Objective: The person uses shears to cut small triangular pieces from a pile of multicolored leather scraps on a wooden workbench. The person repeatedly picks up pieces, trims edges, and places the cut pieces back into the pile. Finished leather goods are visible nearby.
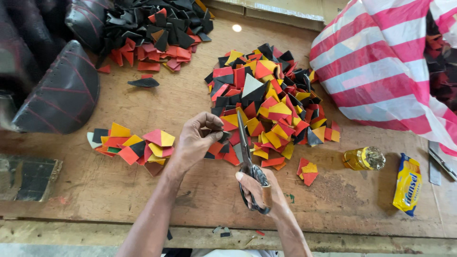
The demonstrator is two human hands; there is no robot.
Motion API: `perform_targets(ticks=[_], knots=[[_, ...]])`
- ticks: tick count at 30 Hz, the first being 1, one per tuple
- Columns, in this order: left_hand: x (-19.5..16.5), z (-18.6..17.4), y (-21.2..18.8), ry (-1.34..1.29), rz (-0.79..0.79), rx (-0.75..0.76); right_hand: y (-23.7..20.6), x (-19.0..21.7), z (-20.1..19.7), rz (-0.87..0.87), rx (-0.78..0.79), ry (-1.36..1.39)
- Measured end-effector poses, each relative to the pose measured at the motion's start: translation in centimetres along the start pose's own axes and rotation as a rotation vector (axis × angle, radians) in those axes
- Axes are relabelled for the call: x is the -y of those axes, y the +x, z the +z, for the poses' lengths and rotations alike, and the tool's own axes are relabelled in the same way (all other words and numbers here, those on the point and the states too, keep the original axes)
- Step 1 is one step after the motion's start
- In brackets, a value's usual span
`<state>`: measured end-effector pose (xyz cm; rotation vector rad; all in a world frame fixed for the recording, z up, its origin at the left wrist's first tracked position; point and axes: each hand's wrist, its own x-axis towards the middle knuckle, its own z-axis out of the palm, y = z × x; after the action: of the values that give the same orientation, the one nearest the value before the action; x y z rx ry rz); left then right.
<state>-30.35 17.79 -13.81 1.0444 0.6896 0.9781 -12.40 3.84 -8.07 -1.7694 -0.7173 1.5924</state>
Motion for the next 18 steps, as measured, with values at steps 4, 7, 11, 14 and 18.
perform_targets(ticks=[4, 7, 11, 14, 18], knots=[[-0.4, 0.9, 0.2, -0.057, 0.043, -0.012, -0.7, -0.8, -1.3, -0.062, 0.04, -0.015], [-1.8, 1.1, 0.1, -0.345, -0.054, 0.007, -0.5, -2.0, -1.2, -0.117, 0.02, -0.023], [-3.6, 1.0, -0.2, -0.755, -0.14, 0.073, -0.6, -3.3, -1.4, -0.285, 0.081, 0.112], [-3.8, 1.2, -0.2, -0.421, -0.01, 0.059, -0.5, -3.8, -1.7, -0.321, 0.105, 0.099], [-3.3, 1.1, 0.1, -0.364, 0.036, 0.036, -0.3, -4.2, -1.9, -0.3, 0.093, 0.129]])
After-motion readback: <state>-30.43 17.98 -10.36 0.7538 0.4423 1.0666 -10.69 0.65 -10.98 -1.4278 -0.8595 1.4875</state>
